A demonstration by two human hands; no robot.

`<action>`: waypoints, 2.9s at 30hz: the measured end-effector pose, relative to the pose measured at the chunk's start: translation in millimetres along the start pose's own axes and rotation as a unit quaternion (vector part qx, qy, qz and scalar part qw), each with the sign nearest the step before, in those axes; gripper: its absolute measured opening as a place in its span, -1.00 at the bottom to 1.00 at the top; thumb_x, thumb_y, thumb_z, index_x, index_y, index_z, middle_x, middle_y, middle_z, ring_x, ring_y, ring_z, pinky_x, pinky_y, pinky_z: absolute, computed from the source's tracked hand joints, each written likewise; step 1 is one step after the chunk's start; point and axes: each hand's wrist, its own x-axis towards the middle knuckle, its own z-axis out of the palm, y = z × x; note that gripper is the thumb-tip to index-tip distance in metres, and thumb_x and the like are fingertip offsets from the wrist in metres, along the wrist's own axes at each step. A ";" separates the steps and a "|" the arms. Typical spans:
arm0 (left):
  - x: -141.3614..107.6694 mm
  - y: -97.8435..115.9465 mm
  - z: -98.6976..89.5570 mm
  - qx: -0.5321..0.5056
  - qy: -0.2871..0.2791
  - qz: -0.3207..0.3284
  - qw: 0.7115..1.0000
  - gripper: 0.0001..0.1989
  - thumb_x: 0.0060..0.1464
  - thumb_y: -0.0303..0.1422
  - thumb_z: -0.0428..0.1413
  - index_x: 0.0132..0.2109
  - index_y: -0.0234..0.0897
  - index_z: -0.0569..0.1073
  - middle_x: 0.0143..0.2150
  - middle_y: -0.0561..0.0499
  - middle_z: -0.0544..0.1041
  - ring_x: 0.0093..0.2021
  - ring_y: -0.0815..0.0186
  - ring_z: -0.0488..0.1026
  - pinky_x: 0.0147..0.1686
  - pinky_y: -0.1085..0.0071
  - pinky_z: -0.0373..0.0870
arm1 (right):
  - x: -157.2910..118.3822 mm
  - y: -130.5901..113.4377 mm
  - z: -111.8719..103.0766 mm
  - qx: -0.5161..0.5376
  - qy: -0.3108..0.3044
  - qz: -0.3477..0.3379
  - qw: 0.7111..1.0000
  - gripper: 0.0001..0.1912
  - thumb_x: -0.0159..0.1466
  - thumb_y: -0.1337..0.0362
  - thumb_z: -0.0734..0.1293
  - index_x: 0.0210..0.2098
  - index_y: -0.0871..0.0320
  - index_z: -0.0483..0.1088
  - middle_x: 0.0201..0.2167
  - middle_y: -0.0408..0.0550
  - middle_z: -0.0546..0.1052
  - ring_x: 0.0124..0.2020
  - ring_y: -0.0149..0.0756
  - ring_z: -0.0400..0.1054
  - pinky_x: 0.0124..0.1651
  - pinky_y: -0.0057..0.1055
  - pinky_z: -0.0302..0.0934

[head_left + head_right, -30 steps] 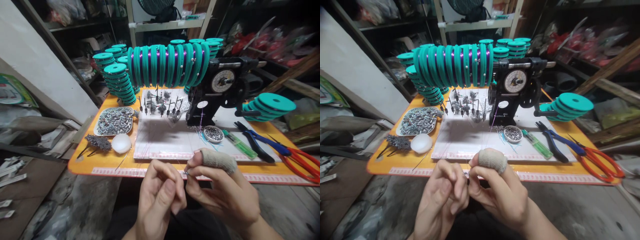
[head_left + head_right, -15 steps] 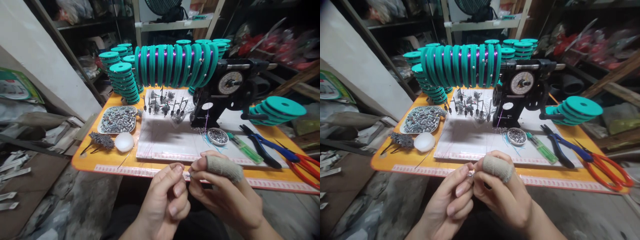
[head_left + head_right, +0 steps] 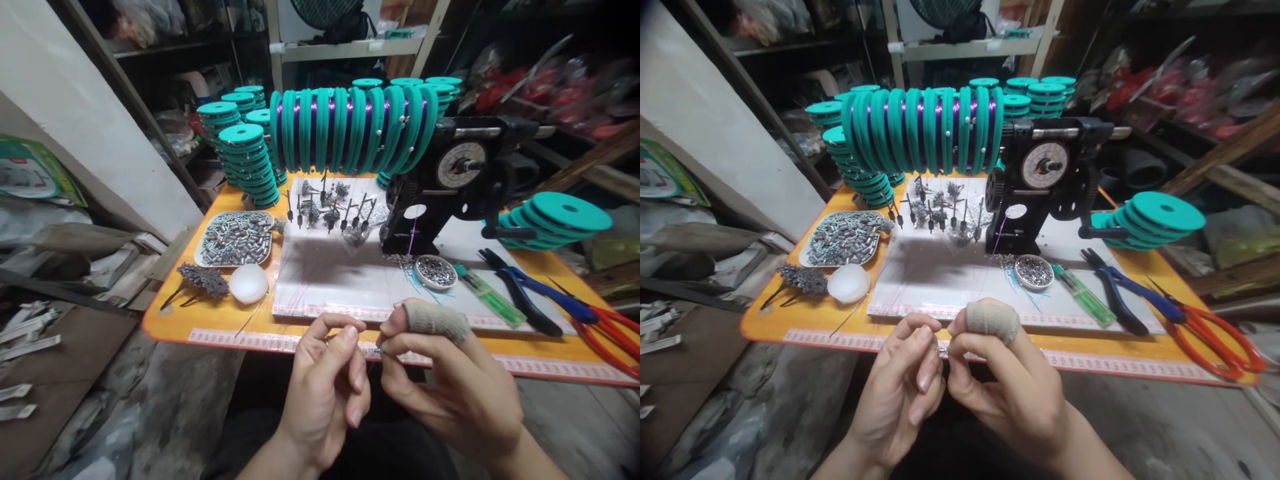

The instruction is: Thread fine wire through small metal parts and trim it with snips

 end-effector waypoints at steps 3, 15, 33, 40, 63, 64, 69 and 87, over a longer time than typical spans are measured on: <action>-2.6 2.2 -4.2 0.131 -0.019 0.046 0.990 -0.80 0.13 -0.24 0.22 -0.26 -0.29 0.44 -0.66 0.18 0.41 -0.80 0.59 0.23 -0.78 0.72 0.14 | -0.2 -1.0 -0.6 0.028 -0.016 0.026 0.999 -0.89 0.25 0.45 0.33 -0.24 0.16 0.36 -0.24 -0.04 0.47 -0.24 -0.41 0.46 -0.23 -0.61 0.39; -10.7 25.6 1.8 0.474 -0.023 0.074 0.877 -0.91 0.23 -0.35 0.07 -0.26 -0.24 0.40 -0.52 0.09 0.46 -0.55 0.40 0.45 -0.54 0.53 0.37 | -0.8 -1.7 -2.8 0.037 -0.040 0.064 0.996 -0.89 0.24 0.42 0.34 -0.23 0.15 0.38 -0.29 -0.05 0.49 -0.29 -0.38 0.45 -0.25 -0.54 0.40; -11.4 29.9 -0.1 0.541 -0.041 0.111 0.833 -0.88 0.26 -0.36 0.05 -0.21 -0.27 0.46 -0.47 0.06 0.51 -0.49 0.41 0.47 -0.46 0.53 0.41 | 3.2 0.9 -6.0 0.051 -0.078 0.065 0.994 -0.91 0.27 0.41 0.30 -0.25 0.11 0.37 -0.30 -0.06 0.47 -0.32 -0.35 0.45 -0.38 -0.49 0.40; -10.3 28.3 -4.4 0.474 -0.039 0.106 0.873 -0.86 0.27 -0.37 0.05 -0.16 -0.29 0.49 -0.43 0.03 0.53 -0.45 0.38 0.50 -0.38 0.47 0.45 | 1.0 1.8 -5.2 -0.011 -0.084 -0.008 0.996 -0.91 0.29 0.42 0.30 -0.19 0.21 0.37 -0.29 0.03 0.49 -0.24 -0.25 0.44 -0.19 -0.31 0.43; -3.6 35.1 -2.2 0.599 0.048 0.398 0.693 -0.87 0.13 -0.52 0.13 -0.25 -0.23 0.54 -0.39 0.01 0.54 -0.41 0.34 0.48 -0.50 0.52 0.34 | -4.7 -3.5 3.9 -0.042 -0.037 0.015 0.998 -0.84 0.25 0.50 0.33 -0.19 0.20 0.37 -0.21 0.05 0.49 -0.17 -0.25 0.45 -0.17 -0.37 0.40; -3.5 37.3 -1.7 0.564 0.063 0.377 0.732 -0.89 0.14 -0.50 0.13 -0.26 -0.23 0.55 -0.38 0.01 0.53 -0.41 0.34 0.47 -0.55 0.52 0.30 | -4.6 -4.0 3.6 -0.043 -0.033 0.018 0.998 -0.83 0.24 0.51 0.33 -0.20 0.20 0.37 -0.21 0.04 0.49 -0.17 -0.26 0.45 -0.16 -0.38 0.40; -23.5 34.6 -3.9 0.489 0.134 0.443 0.739 -0.72 0.09 -0.58 0.16 -0.18 -0.07 0.59 -0.34 0.07 0.52 -0.35 0.35 0.48 -0.36 0.49 0.40 | -3.3 -5.8 3.4 -0.063 0.004 0.007 0.998 -0.81 0.19 0.56 0.35 -0.22 0.23 0.40 -0.24 0.05 0.50 -0.19 -0.28 0.45 -0.11 -0.39 0.37; -15.2 28.5 -16.1 0.653 -0.091 0.558 0.503 -0.77 0.20 -0.59 0.09 -0.05 -0.36 0.56 -0.56 0.11 0.35 -0.53 0.41 0.25 -0.54 0.44 0.17 | -7.5 0.0 -6.1 -0.034 -0.015 -0.017 0.999 -0.88 0.24 0.47 0.35 -0.25 0.17 0.37 -0.23 -0.02 0.46 -0.16 -0.38 0.40 -0.07 -0.57 0.33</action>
